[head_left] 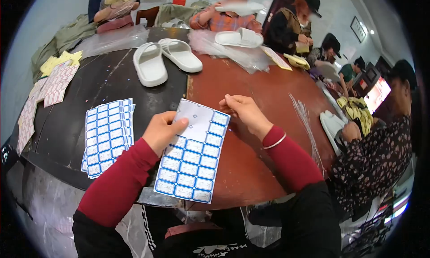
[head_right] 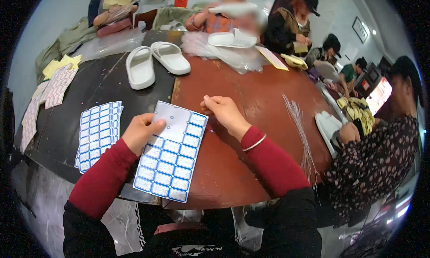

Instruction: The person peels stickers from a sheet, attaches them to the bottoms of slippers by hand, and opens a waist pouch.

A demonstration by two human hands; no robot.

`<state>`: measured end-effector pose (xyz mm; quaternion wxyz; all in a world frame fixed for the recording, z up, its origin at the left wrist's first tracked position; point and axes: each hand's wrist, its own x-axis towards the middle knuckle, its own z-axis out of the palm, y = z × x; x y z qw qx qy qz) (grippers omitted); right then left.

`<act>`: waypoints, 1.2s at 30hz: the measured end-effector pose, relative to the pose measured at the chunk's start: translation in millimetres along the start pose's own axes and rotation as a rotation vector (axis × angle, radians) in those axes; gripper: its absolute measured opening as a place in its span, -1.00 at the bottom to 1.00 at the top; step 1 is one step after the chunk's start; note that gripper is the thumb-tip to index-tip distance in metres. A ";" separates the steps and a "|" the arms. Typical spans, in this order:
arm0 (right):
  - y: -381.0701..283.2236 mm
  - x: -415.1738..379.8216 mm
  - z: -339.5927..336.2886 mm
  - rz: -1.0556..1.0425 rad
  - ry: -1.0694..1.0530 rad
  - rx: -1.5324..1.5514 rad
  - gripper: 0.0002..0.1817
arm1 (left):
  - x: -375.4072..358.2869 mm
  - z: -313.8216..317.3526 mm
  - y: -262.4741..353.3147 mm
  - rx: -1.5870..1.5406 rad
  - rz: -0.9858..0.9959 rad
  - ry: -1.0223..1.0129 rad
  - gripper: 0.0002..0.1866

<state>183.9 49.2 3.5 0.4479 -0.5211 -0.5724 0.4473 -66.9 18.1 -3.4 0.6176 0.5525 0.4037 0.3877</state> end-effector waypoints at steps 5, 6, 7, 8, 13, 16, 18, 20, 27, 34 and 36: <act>-13.1 -52.1 -26.9 -0.093 0.041 -0.203 -0.67 | -0.7 0.8 -5.6 0.189 0.082 -0.041 -0.73; -7.3 -57.3 -29.1 -0.242 0.019 -0.439 -0.68 | -2.3 3.8 -4.4 0.260 0.105 -0.013 -0.75; 5.8 -60.9 -28.3 -0.313 0.087 -0.592 -0.71 | -3.2 6.4 -5.2 0.330 0.129 0.008 -0.76; 20.7 -60.7 -26.7 -0.373 0.152 -0.749 -0.73 | -2.6 5.3 -7.9 0.360 0.139 -0.009 -0.77; 37.5 -51.1 -39.8 -0.311 0.069 -0.658 -0.75 | -4.0 7.1 -10.5 0.388 0.141 -0.078 -0.77; 38.4 -53.4 -40.0 -0.323 0.070 -0.690 -0.75 | -4.6 5.6 -13.3 0.355 0.144 -0.093 -0.78; 40.1 -56.6 -39.4 -0.328 0.062 -0.691 -0.75 | -3.7 6.2 -12.4 0.369 0.143 -0.107 -0.78; 39.0 -56.7 -41.0 -0.333 0.053 -0.700 -0.76 | -6.2 4.9 -12.2 0.382 0.137 -0.105 -0.78; 37.0 -58.0 -40.0 -0.322 0.008 -0.703 -0.76 | -10.1 7.6 -10.4 0.375 0.113 -0.092 -0.78; 34.3 -59.2 -40.8 -0.303 -0.006 -0.719 -0.75 | -12.7 11.6 -6.3 0.373 0.117 -0.099 -0.78; 33.7 -60.1 -41.5 -0.308 0.001 -0.721 -0.75 | -14.4 16.3 -3.3 0.372 0.112 -0.087 -0.78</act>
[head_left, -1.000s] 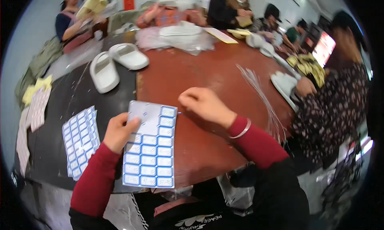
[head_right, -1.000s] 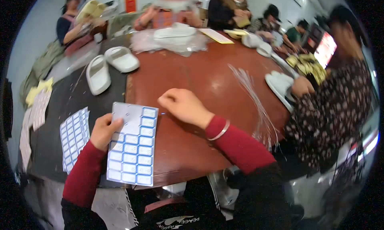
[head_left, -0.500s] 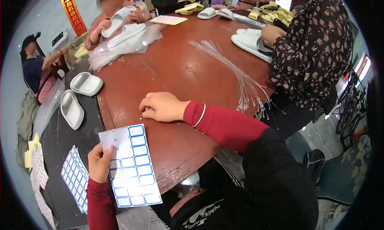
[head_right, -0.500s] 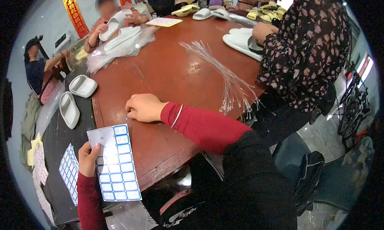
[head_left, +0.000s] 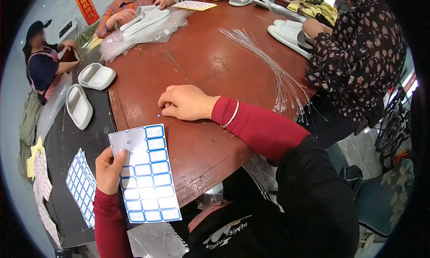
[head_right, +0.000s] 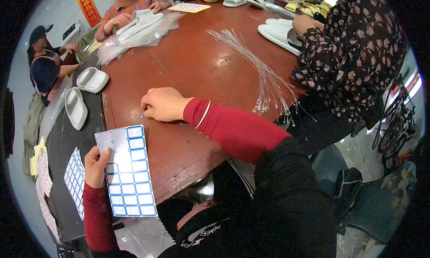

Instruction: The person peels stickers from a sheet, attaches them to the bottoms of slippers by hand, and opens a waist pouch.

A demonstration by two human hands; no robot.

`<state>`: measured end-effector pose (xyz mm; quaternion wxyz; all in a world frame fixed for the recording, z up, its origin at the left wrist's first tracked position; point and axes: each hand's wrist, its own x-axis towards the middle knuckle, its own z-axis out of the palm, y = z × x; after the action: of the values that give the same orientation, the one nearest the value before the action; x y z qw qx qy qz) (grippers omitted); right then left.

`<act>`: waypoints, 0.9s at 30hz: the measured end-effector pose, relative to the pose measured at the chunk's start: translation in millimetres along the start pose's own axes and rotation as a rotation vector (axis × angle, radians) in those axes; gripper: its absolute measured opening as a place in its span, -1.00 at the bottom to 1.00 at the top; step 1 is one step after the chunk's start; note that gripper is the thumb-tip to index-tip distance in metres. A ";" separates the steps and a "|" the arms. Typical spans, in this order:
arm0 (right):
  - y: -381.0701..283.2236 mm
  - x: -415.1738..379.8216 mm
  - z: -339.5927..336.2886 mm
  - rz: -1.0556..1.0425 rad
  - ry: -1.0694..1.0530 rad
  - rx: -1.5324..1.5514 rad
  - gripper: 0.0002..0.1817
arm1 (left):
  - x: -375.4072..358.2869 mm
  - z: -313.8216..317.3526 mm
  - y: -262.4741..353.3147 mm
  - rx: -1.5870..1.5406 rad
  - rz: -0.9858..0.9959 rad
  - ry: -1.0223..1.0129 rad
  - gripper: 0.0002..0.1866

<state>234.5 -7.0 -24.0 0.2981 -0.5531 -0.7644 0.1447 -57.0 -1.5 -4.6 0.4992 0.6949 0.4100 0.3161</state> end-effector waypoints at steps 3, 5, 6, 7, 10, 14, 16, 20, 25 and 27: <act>0.1 0.6 -1.3 -0.020 -0.007 -0.004 -0.74 | 1.0 -0.1 -1.1 0.017 -0.005 -0.002 -0.78; -0.9 2.3 -0.8 -0.015 -0.009 -0.011 -0.74 | -0.8 -3.8 0.1 0.035 -0.008 0.015 -0.79; -1.7 4.6 -0.2 -0.025 -0.012 -0.006 -0.74 | -0.7 -3.5 0.9 0.021 -0.013 0.016 -0.79; -1.7 5.2 -0.1 -0.022 -0.015 -0.005 -0.74 | -0.3 -2.7 1.2 0.005 -0.019 0.010 -0.79; 0.6 2.1 -1.4 0.004 -0.019 -0.005 -0.75 | -0.2 -2.1 -0.3 -0.018 -0.026 -0.008 -0.79; 2.3 3.0 -0.5 -0.005 -0.020 0.006 -0.74 | 0.7 -0.1 -0.6 -0.027 -0.019 -0.009 -0.78; 0.3 2.0 -2.8 -0.003 -0.014 -0.009 -0.75 | 0.2 0.2 0.0 -0.025 -0.010 0.012 -0.77; 0.2 3.2 -0.9 -0.044 0.022 -0.027 -0.75 | -0.1 -1.9 2.1 0.057 -0.019 0.009 -0.76; -4.0 2.1 -4.6 -0.033 0.000 0.003 -0.75 | -2.6 2.1 7.7 0.006 -0.065 0.041 -0.76; -3.3 0.9 -4.2 -0.033 0.016 0.021 -0.75 | -3.1 3.1 9.6 -0.019 -0.074 0.017 -0.74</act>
<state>234.3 -7.7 -18.7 0.3124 -0.5385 -0.7693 0.1437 -53.3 -7.2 3.6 0.5138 0.6716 0.4367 0.3070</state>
